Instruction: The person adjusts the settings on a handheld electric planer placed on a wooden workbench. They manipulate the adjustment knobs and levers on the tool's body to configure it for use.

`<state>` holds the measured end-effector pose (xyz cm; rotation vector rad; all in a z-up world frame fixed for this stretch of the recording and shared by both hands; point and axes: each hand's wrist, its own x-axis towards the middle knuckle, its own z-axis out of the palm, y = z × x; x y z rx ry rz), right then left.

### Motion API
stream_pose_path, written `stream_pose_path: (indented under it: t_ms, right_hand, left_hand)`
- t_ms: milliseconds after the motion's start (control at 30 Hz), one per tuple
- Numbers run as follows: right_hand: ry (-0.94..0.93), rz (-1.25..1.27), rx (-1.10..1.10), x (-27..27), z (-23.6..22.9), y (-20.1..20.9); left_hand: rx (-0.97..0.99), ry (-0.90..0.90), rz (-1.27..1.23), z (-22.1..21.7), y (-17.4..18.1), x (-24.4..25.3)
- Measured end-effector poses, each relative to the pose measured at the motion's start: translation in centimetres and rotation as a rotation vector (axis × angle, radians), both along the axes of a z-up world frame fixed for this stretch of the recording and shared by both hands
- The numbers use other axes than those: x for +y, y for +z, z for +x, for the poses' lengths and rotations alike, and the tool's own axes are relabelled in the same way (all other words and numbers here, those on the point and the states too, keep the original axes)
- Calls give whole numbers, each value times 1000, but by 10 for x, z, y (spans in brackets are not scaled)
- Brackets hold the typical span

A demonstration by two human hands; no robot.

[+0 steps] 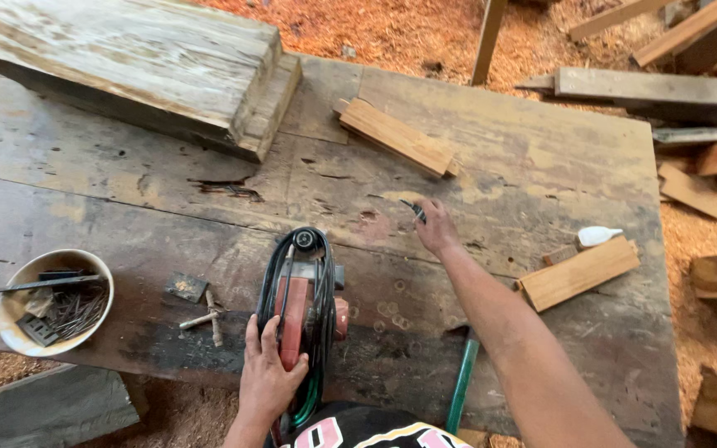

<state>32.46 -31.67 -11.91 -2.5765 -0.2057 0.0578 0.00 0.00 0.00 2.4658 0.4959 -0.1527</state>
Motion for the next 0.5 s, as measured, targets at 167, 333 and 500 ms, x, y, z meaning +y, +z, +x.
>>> stream_pose_path:
  t_ms: [167,333,500]
  right_hand:
    - [209,-13,-181,10,-19,8]
    - [300,-50,-207,22,-43,-5]
    - [238,-65,-73,23,-37,3]
  left_hand:
    - [-180,-31,-15,-4,-8,1]
    - [-238,-31,-19,-5,-10,-1]
    - [-235,-20,-20,-4,-11,0]
